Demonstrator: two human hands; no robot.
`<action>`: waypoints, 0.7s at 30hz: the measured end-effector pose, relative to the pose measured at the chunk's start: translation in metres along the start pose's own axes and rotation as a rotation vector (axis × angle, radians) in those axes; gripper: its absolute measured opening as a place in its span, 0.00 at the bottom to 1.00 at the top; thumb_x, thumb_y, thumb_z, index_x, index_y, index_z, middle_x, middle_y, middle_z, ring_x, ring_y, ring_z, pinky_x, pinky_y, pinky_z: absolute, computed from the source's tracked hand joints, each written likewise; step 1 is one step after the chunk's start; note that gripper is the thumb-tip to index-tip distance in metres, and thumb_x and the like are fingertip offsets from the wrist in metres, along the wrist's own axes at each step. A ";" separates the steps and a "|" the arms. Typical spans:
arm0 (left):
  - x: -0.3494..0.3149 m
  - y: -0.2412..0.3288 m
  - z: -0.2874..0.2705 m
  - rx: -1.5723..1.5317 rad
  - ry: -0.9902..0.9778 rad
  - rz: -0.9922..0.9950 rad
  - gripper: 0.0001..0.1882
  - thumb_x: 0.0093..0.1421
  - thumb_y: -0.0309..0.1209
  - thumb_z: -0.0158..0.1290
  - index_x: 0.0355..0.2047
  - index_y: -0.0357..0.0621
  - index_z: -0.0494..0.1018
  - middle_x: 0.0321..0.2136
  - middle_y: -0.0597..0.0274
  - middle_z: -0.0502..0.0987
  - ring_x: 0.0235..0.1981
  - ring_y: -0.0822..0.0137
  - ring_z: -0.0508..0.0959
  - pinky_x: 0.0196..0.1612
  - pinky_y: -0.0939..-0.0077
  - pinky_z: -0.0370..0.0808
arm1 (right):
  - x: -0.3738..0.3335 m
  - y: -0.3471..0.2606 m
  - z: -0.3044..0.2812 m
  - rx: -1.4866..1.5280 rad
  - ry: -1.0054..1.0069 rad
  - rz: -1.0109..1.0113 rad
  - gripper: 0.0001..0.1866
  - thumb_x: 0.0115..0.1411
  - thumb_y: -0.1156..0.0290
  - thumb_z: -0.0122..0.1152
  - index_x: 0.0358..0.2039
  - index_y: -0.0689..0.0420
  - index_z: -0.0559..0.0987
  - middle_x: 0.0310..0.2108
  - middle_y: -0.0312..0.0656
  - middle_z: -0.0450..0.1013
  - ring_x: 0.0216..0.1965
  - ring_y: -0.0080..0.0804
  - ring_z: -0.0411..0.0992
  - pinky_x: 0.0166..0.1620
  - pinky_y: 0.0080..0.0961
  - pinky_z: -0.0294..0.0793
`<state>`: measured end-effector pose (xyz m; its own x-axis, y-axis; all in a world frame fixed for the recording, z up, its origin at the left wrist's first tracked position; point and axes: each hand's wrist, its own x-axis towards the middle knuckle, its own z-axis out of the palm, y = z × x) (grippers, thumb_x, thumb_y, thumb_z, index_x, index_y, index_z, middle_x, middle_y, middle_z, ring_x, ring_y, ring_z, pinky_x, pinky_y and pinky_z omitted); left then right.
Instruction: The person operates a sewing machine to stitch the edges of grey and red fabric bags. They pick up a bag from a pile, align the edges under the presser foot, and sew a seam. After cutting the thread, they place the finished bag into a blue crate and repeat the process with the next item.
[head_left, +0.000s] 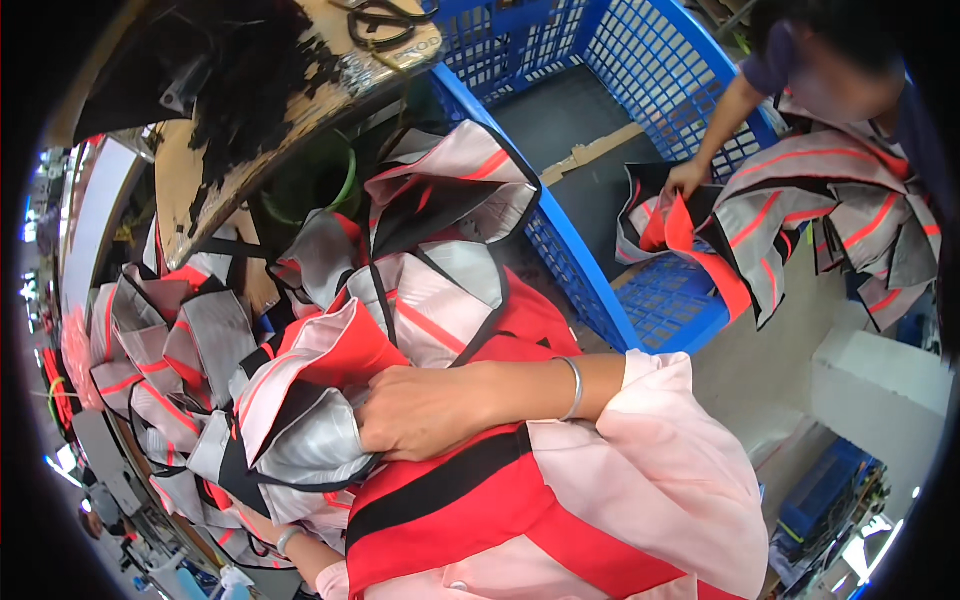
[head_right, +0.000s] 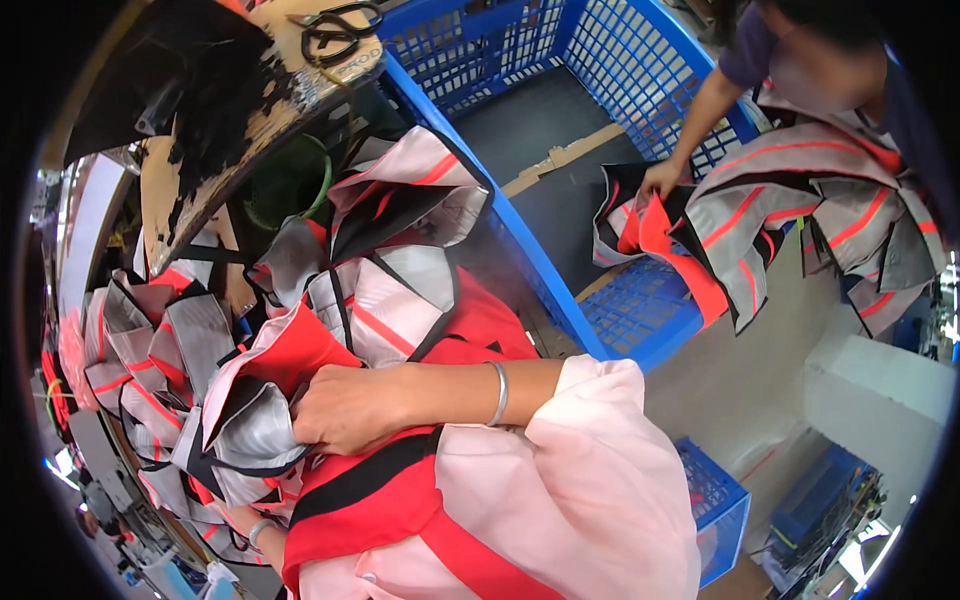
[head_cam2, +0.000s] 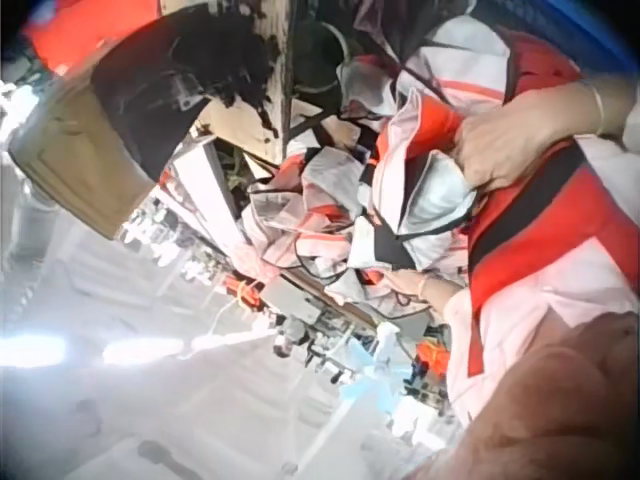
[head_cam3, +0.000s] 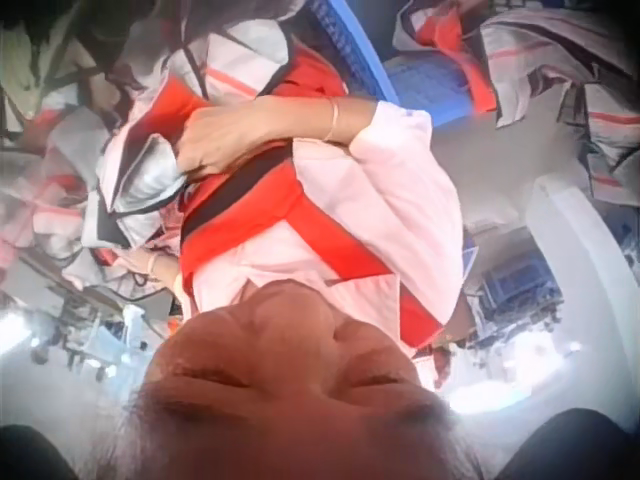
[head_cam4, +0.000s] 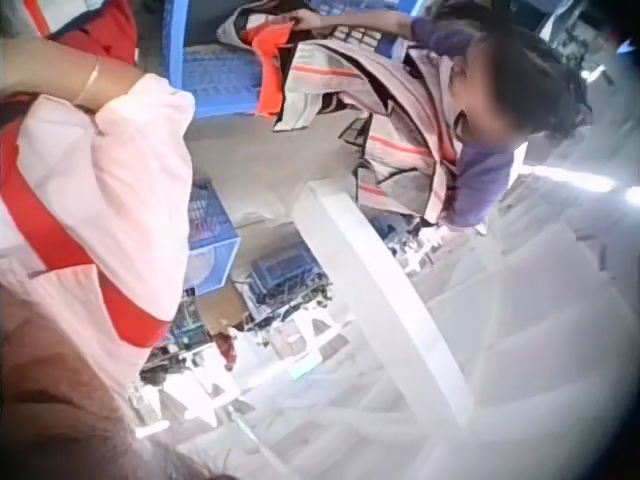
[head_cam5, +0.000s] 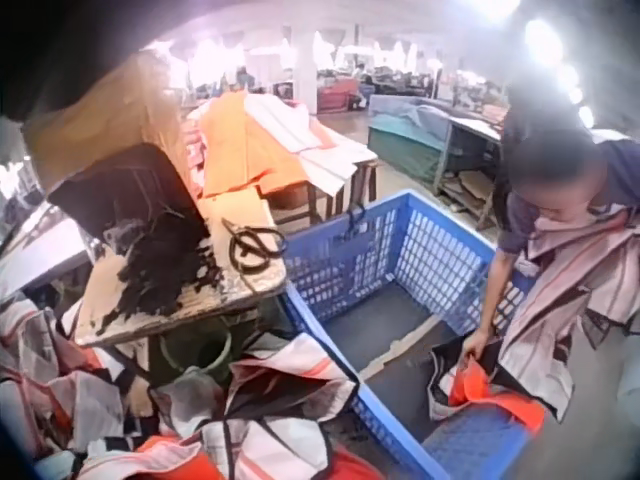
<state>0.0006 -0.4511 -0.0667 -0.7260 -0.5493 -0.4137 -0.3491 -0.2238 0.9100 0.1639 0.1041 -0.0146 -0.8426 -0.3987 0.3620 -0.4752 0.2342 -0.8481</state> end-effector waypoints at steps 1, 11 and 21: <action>-0.004 0.006 0.000 -0.002 0.002 0.020 0.23 0.59 0.53 0.54 0.46 0.51 0.70 0.19 0.77 0.63 0.15 0.83 0.58 0.17 0.87 0.57 | -0.002 0.004 0.001 -0.013 0.024 0.008 0.08 0.50 0.71 0.58 0.23 0.63 0.74 0.26 0.51 0.74 0.30 0.51 0.74 0.33 0.43 0.71; -0.067 0.070 -0.031 -0.075 0.084 0.364 0.16 0.64 0.45 0.51 0.41 0.47 0.71 0.16 0.77 0.63 0.13 0.83 0.57 0.15 0.86 0.56 | 0.005 0.033 0.003 -0.036 0.032 0.140 0.13 0.54 0.65 0.55 0.27 0.65 0.74 0.24 0.54 0.73 0.29 0.55 0.74 0.33 0.47 0.70; -0.241 0.055 0.055 -0.618 -0.756 0.897 0.26 0.69 0.44 0.43 0.63 0.44 0.59 0.61 0.59 0.65 0.62 0.61 0.65 0.64 0.58 0.60 | -0.029 0.016 -0.061 0.254 0.451 0.593 0.21 0.61 0.72 0.57 0.54 0.66 0.70 0.45 0.41 0.72 0.44 0.27 0.70 0.48 0.24 0.68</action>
<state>0.1237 -0.2868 0.0814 -0.7810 -0.1625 0.6030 0.6008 -0.4591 0.6544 0.1649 0.1733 -0.0152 -0.9848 0.1404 -0.1026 0.1124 0.0640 -0.9916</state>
